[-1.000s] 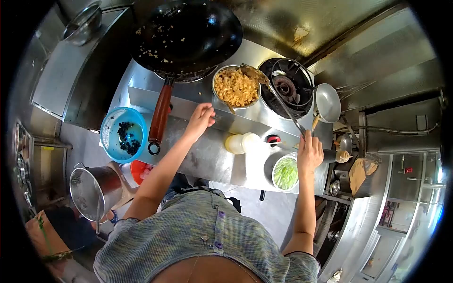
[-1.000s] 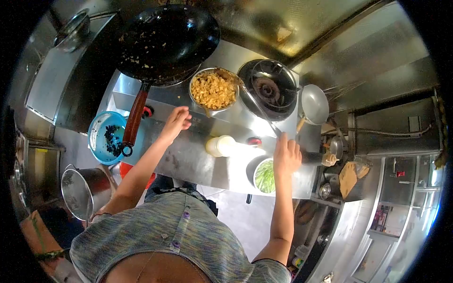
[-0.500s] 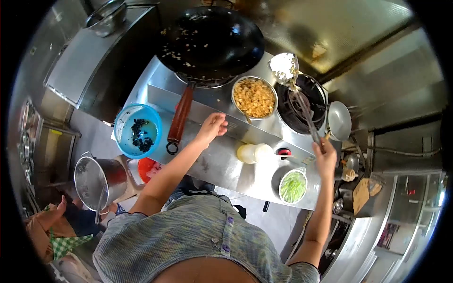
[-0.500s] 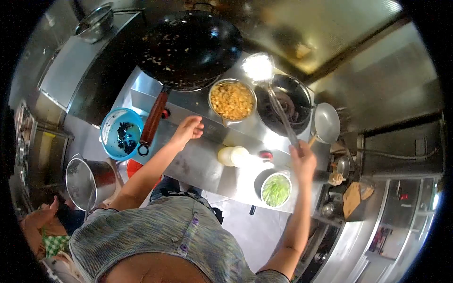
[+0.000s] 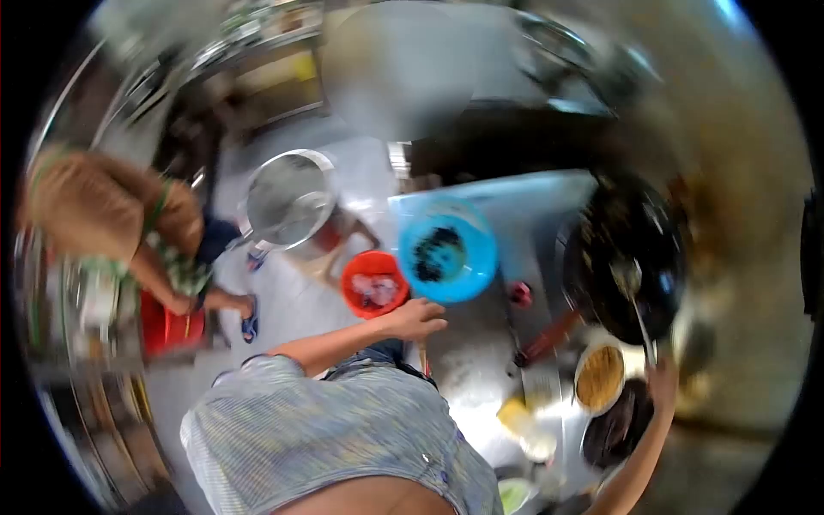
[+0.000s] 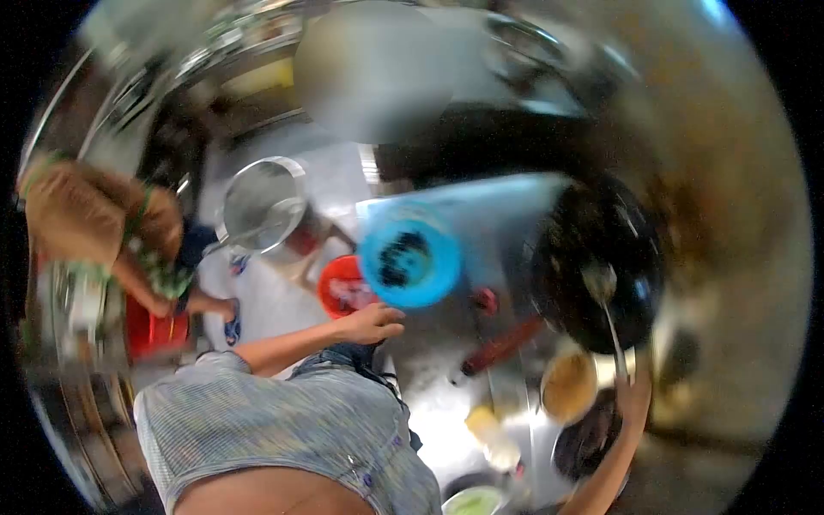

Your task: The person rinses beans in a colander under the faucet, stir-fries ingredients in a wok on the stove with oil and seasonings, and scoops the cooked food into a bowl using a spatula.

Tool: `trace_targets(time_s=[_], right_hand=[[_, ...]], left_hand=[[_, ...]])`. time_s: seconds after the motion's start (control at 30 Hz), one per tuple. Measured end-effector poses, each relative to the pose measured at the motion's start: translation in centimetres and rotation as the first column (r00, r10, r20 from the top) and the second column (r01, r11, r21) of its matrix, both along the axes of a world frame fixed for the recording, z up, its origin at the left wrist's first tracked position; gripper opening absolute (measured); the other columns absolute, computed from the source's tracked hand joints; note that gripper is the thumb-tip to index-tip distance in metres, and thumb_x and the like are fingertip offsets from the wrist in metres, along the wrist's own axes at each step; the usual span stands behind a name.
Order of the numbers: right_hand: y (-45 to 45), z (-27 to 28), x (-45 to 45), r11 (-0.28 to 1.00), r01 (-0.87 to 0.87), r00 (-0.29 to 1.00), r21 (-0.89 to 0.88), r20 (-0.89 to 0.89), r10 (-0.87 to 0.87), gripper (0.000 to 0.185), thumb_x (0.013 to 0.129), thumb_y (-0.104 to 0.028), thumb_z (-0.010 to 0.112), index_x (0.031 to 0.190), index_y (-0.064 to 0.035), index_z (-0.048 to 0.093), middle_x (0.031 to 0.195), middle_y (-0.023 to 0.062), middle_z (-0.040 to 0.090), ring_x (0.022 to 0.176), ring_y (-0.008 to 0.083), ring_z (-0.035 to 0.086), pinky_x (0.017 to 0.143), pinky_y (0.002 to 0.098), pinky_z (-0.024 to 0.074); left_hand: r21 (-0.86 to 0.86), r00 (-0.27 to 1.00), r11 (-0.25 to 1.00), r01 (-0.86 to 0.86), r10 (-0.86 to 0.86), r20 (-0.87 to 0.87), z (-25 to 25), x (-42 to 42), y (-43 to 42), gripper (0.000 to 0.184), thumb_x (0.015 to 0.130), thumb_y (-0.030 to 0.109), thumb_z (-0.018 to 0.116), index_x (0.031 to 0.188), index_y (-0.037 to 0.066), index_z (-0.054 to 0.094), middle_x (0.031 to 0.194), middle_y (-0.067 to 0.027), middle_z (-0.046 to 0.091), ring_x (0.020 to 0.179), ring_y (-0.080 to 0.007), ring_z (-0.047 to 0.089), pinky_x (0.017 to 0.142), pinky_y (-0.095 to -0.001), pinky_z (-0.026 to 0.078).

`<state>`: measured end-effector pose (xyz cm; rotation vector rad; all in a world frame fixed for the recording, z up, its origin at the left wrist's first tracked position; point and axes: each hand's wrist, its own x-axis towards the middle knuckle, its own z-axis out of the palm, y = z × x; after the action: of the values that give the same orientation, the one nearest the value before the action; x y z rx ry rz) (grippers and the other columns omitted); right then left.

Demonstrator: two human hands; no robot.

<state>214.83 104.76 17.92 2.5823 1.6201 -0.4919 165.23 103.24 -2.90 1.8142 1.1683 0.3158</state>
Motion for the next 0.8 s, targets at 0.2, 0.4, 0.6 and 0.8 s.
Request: trace_targets(time_s=[0.2,0.4,0.6,0.8], right_hand=[[2.1,-4.7,2.6,0.992,0.125,0.991,0.025,-0.050,-0.124,0.015,0.084,-0.015,0.049,0.082,-0.0006,0.044,0.062,0.0101,0.047,0.051,0.0204,0.050,0.049,0.0391,0.0413],[3.0,2.9,-6.1,0.909,-0.355,0.906,0.216,0.318,0.279,0.027,0.084,-0.024,0.052,0.095,0.0000,0.053,0.087,0.0155,0.055,0.080,0.0268,0.054,0.072,0.0385,0.0426],[2.6,10.3,-17.4,0.631,-0.533,0.817,0.564,0.148,0.558,0.047,0.079,-0.038,0.058,0.115,-0.0073,0.054,0.092,0.0194,0.060,0.064,0.0194,0.059,0.054,0.0283,0.0504],[-1.7,13.1,-34.0,0.406,-0.627,0.553,0.665,0.013,0.833,0.035,0.088,-0.023,0.050,0.116,-0.0025,0.049,0.102,0.0103,0.055,0.091,0.0172,0.051,0.080,0.0267,0.0396]], left_hand=[[-0.203,0.768,0.975,-0.085,0.194,0.610,14.8,-6.6,-6.3,0.069,0.086,0.055,0.025,0.125,-0.001,0.037,0.131,-0.0175,0.031,0.123,-0.0273,0.026,0.100,-0.0385,0.022],[0.470,0.522,0.878,-0.089,-0.360,0.773,30.4,-9.4,-18.2,0.100,0.072,0.077,0.013,0.132,-0.001,0.025,0.139,-0.0244,0.010,0.129,-0.0316,0.012,0.102,-0.0464,0.011],[0.520,0.288,0.765,-0.380,-0.436,0.853,35.9,-9.0,-27.7,0.088,0.076,0.067,0.018,0.127,-0.005,0.029,0.132,-0.0217,0.022,0.121,-0.0314,0.023,0.097,-0.0477,0.019],[0.352,0.126,0.704,-0.617,-0.353,0.927,37.4,-11.7,-36.9,0.077,0.081,0.057,0.023,0.121,-0.008,0.033,0.125,-0.0190,0.033,0.113,-0.0311,0.034,0.093,-0.0490,0.028]])
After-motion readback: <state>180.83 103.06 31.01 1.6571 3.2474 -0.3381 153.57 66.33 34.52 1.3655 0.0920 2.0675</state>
